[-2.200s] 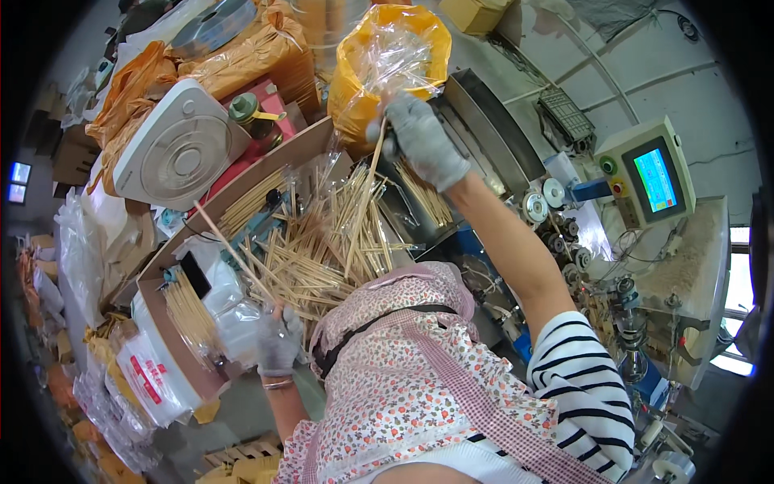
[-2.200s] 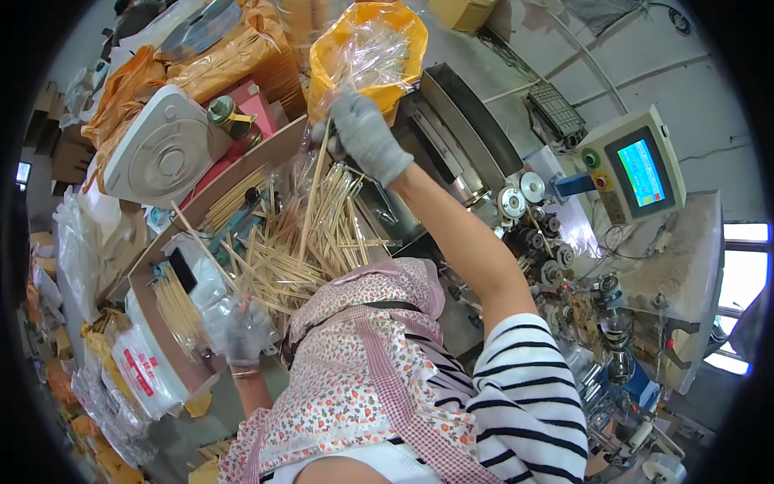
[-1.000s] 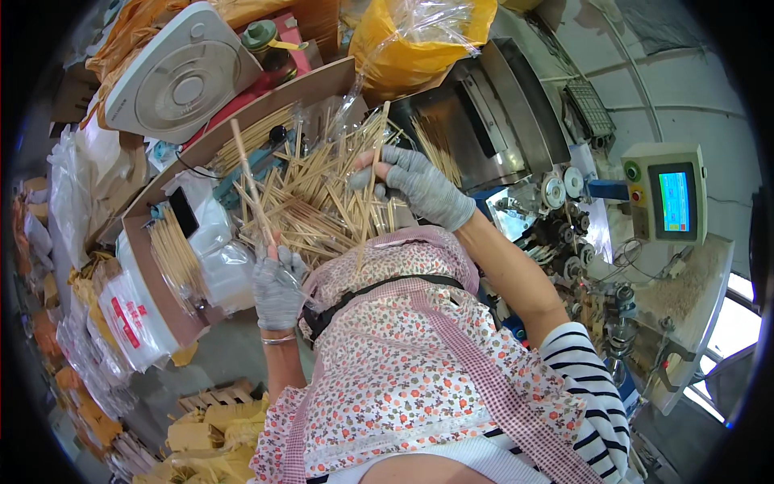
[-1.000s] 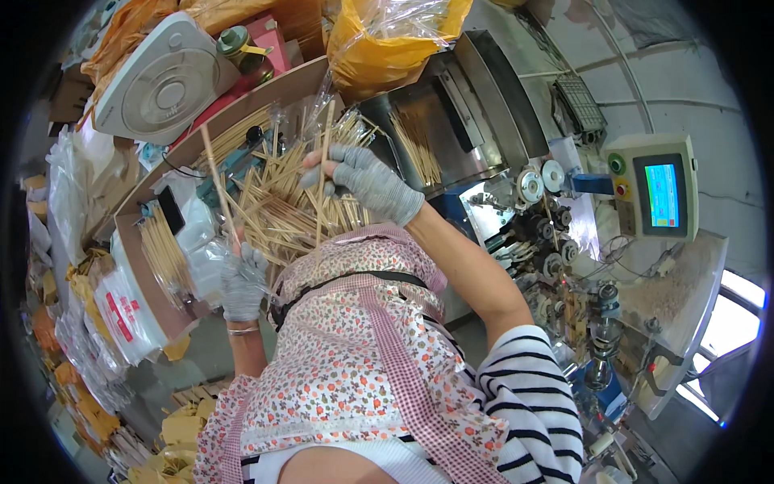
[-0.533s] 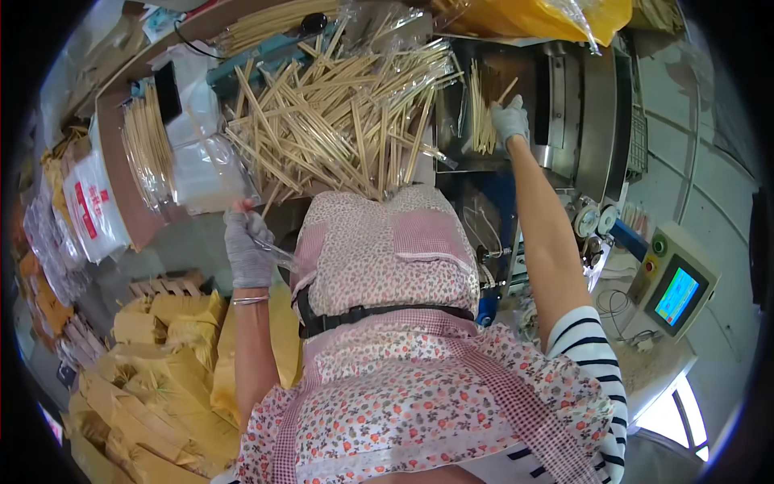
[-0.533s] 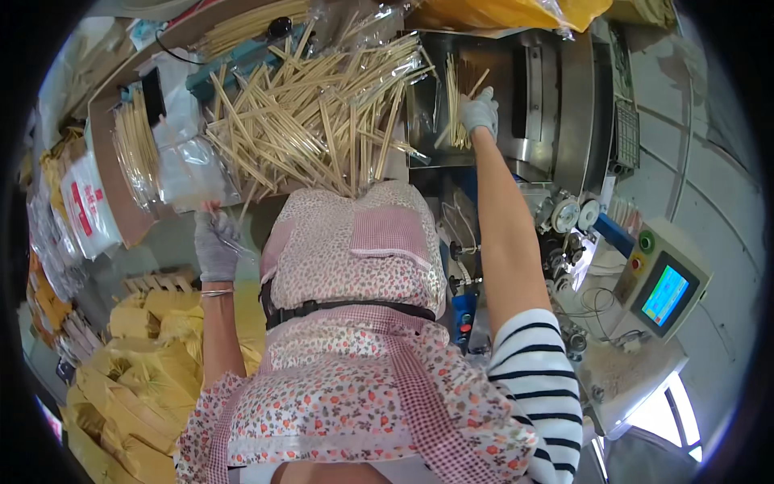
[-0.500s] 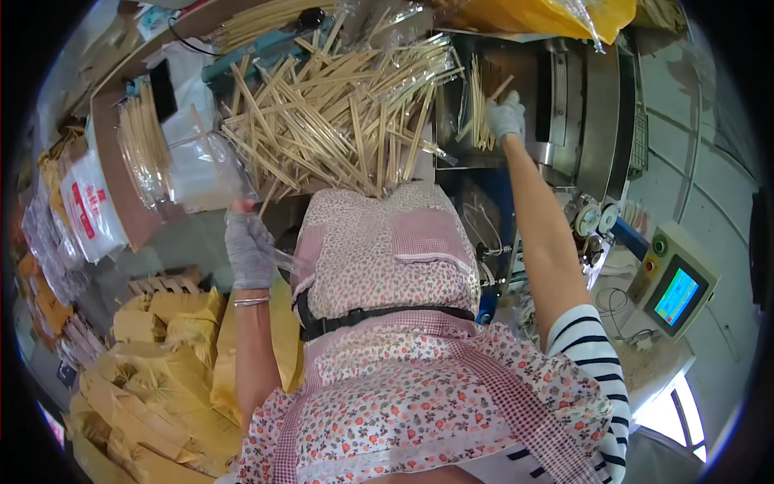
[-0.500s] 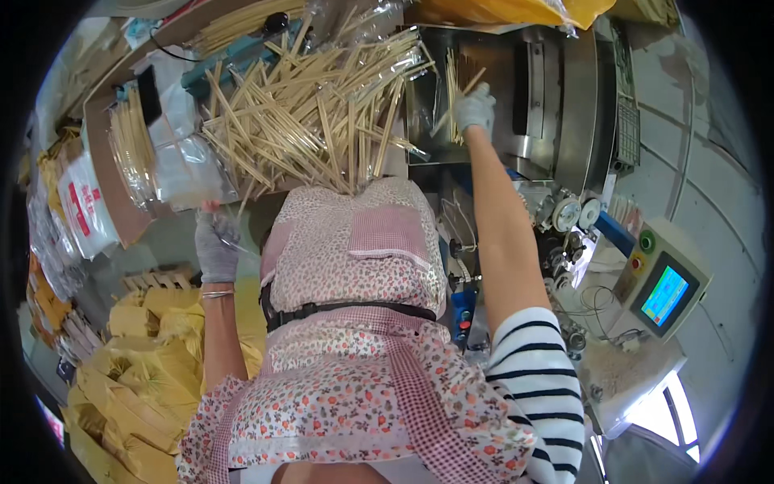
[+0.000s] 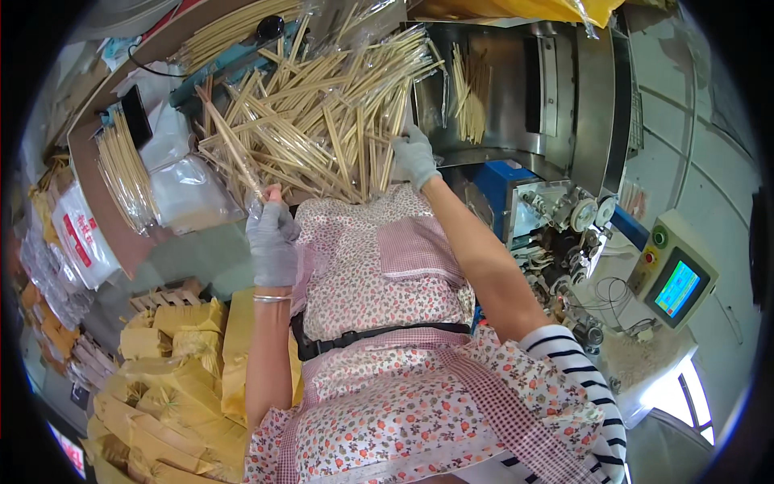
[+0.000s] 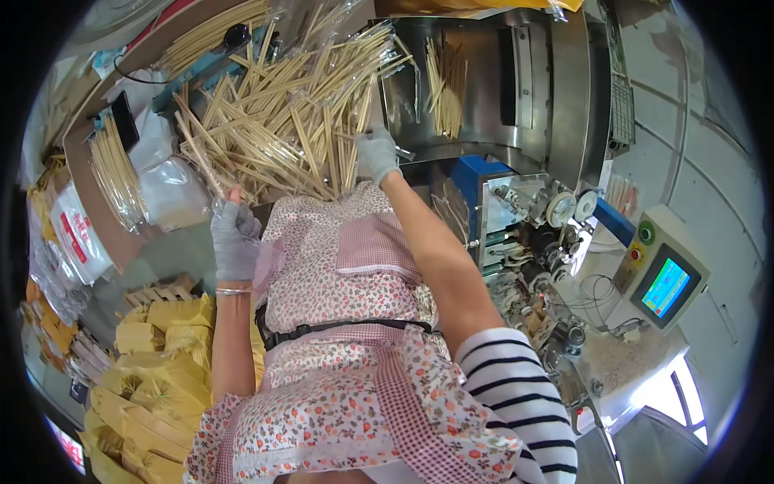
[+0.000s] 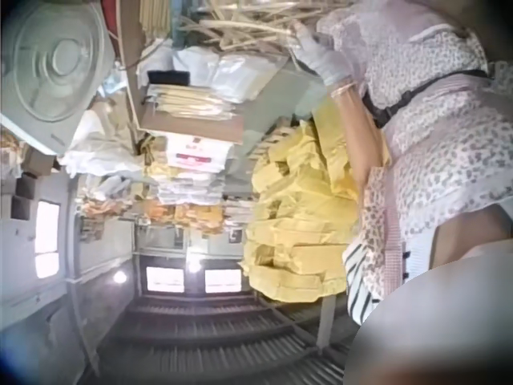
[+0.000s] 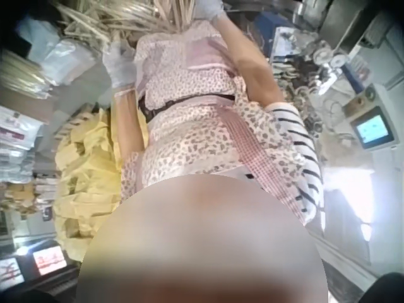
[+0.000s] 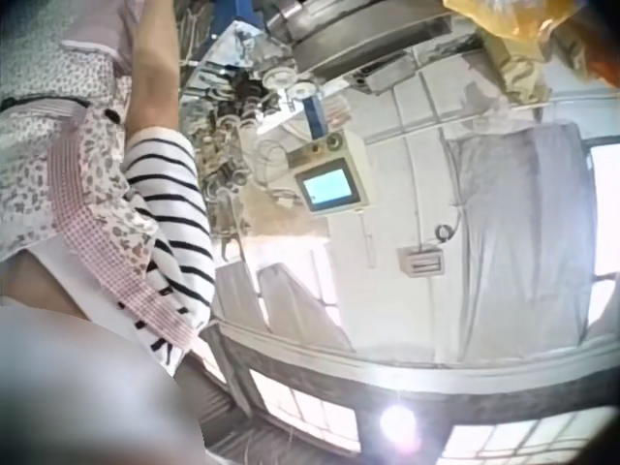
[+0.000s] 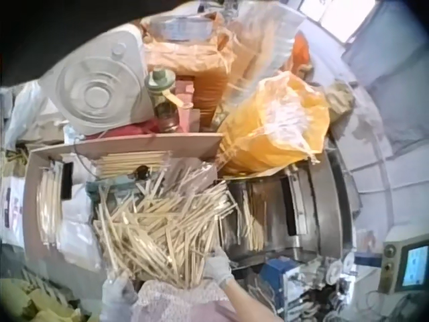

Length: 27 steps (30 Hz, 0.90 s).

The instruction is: Sorting and bundling thin wooden sticks on a production line workbench.

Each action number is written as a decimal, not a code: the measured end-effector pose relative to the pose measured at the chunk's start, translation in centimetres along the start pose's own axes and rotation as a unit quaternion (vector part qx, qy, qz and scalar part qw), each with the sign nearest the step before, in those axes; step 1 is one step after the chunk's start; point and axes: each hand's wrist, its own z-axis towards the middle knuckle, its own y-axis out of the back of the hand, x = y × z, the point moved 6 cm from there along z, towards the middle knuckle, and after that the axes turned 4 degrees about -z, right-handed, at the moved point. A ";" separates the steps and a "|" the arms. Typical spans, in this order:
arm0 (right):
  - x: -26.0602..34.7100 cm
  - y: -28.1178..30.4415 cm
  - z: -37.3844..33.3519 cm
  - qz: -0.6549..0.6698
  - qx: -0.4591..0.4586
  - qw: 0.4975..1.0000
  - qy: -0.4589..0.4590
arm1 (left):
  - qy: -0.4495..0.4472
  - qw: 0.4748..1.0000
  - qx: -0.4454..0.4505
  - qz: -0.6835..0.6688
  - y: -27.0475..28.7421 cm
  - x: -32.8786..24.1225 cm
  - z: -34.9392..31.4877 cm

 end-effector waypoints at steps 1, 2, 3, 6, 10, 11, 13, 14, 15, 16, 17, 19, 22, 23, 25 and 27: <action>0.6 0.3 -0.6 0.063 0.054 0.996 0.025 | -0.003 0.999 -0.029 0.038 -0.2 -0.1 0.2; 0.5 0.8 -0.8 0.064 0.053 0.996 0.026 | -0.005 0.995 -0.058 0.076 -0.3 -0.3 0.4; -0.1 0.6 -1.1 0.159 0.101 0.981 -0.034 | -0.006 0.995 -0.057 0.077 -0.3 -0.2 1.3; -0.1 1.9 -1.5 0.195 0.132 0.968 -0.089 | -0.020 0.981 -0.043 0.188 -0.5 1.2 4.1; 4.0 4.4 -4.1 0.322 0.118 0.930 -0.131 | -0.050 0.983 -0.023 0.176 -1.9 2.2 5.7; 4.8 4.7 -5.2 0.371 0.159 0.905 -0.135 | -0.055 0.974 -0.005 0.221 -3.1 2.1 5.2; 7.4 6.6 -8.2 0.413 0.204 0.877 -0.135 | -0.077 0.957 0.019 0.280 -4.6 2.7 5.1; 9.4 8.2 -10.2 0.434 0.234 0.862 -0.120 | -0.079 0.958 0.019 0.276 -5.3 2.7 4.8; 10.6 9.3 -11.7 0.455 0.259 0.845 -0.104 | -0.006 0.971 0.062 0.231 -6.7 3.4 4.5; 10.8 10.0 -12.5 0.455 0.256 0.847 -0.097 | 0.065 0.975 0.106 0.185 -8.2 4.3 4.0; 11.0 10.4 -13.3 0.423 0.266 0.862 -0.087 | 0.060 0.975 0.111 0.184 -9.1 4.4 3.7; 12.3 10.5 -14.1 0.387 0.272 0.876 -0.089 | 0.062 0.964 0.120 0.228 -10.2 4.7 3.1; 9.6 9.3 -10.3 0.266 0.187 0.946 -0.009 | 0.015 0.967 0.124 0.224 -10.5 4.5 3.8; 7.8 9.1 -8.6 0.260 0.164 0.951 0.007 | -0.003 0.970 0.109 0.217 -10.5 4.0 3.9; 6.4 8.4 -5.9 0.188 0.084 0.978 -0.031 | -0.101 0.951 0.066 0.285 -7.7 2.6 5.8; 1.1 7.9 -1.7 0.080 0.026 0.996 -0.002 | -0.243 0.918 0.013 0.312 -3.9 1.2 8.4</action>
